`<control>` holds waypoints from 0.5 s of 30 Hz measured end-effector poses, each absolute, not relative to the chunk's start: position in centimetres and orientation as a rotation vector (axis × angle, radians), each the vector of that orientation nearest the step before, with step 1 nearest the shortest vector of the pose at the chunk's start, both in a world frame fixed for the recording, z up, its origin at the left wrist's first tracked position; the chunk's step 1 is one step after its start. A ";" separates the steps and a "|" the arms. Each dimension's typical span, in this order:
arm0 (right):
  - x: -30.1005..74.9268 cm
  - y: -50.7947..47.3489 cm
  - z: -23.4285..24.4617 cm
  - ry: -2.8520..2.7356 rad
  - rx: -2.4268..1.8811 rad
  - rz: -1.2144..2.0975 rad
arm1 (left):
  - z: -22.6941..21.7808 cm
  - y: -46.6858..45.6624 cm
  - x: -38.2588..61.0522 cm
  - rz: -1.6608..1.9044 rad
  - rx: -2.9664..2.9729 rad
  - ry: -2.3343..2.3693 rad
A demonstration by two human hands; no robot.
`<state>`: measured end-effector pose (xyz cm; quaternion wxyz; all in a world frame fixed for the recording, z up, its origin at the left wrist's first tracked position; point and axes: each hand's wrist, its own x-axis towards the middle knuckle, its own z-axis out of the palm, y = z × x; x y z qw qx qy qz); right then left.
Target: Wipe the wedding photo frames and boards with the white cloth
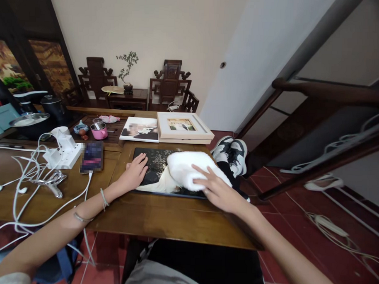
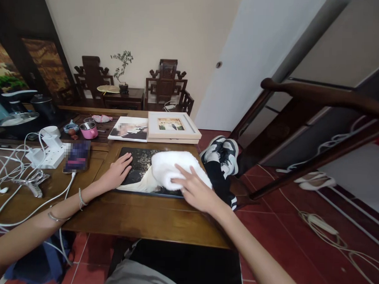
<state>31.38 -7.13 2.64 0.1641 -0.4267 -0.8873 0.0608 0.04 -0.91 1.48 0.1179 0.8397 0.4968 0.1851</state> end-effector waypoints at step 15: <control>26.9 -10.0 4.5 -2.624 -1.303 0.201 | 0.5 -0.5 -0.2 0.688 2.394 1.441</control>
